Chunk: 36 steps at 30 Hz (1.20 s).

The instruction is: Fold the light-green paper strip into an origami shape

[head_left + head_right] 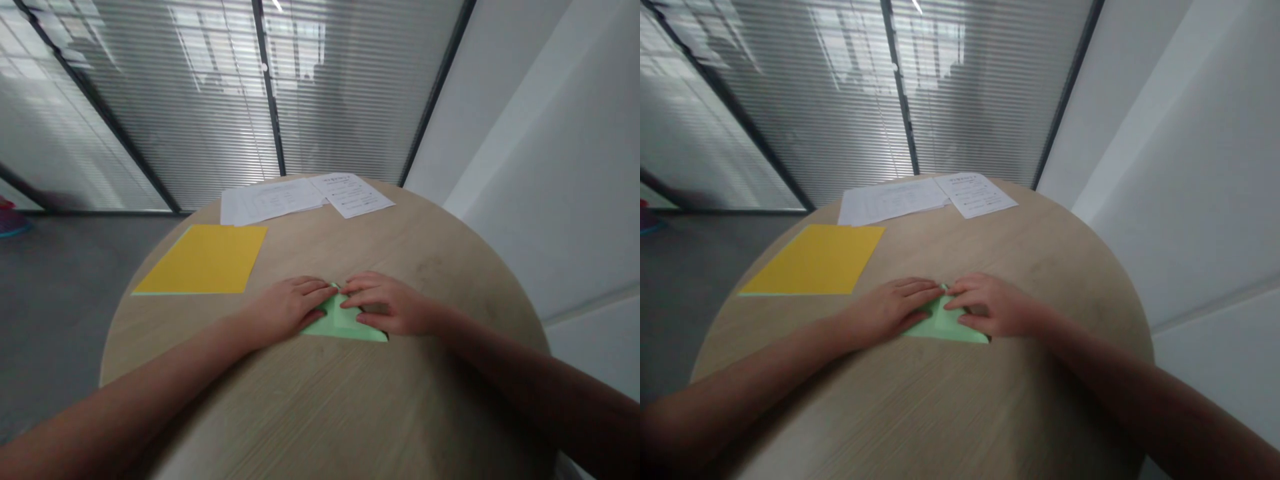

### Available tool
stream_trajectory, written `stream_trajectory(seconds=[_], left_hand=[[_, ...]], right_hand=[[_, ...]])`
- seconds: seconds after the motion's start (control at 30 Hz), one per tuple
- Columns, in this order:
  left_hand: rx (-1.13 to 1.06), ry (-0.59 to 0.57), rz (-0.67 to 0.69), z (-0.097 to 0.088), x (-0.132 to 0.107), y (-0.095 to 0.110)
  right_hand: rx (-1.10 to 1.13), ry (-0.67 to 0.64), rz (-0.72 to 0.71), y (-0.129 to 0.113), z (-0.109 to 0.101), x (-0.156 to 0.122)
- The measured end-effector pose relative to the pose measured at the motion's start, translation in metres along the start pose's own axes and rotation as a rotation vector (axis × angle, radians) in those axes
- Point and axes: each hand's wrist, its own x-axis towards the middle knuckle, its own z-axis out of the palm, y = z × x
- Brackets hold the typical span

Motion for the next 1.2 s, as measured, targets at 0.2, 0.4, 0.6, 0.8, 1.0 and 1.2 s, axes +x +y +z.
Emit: stream_trajectory(seconds=[0.2,0.4,0.6,0.8,1.0,1.2], left_hand=[[0.013,0.056,-0.004,-0.005,-0.001,-0.006],[0.233,0.114,-0.039,-0.004,-0.017,0.016],[0.320,0.208,-0.018,0.007,-0.029,0.032],[0.359,0.142,0.214,0.000,-0.024,0.060],[0.486,0.056,0.193,0.025,-0.010,0.096],[0.512,-0.023,0.115,0.016,-0.018,0.103]], right_hand=[[-0.035,-0.072,0.008,0.002,0.004,-0.003],[-0.046,-0.122,-0.029,0.003,0.001,0.001],[-0.045,-0.161,-0.062,0.011,-0.004,0.001],[-0.117,-0.187,-0.059,0.012,-0.002,-0.003],[-0.172,-0.203,-0.017,0.012,-0.001,0.000],[-0.163,-0.233,-0.025,0.013,-0.002,0.001]])
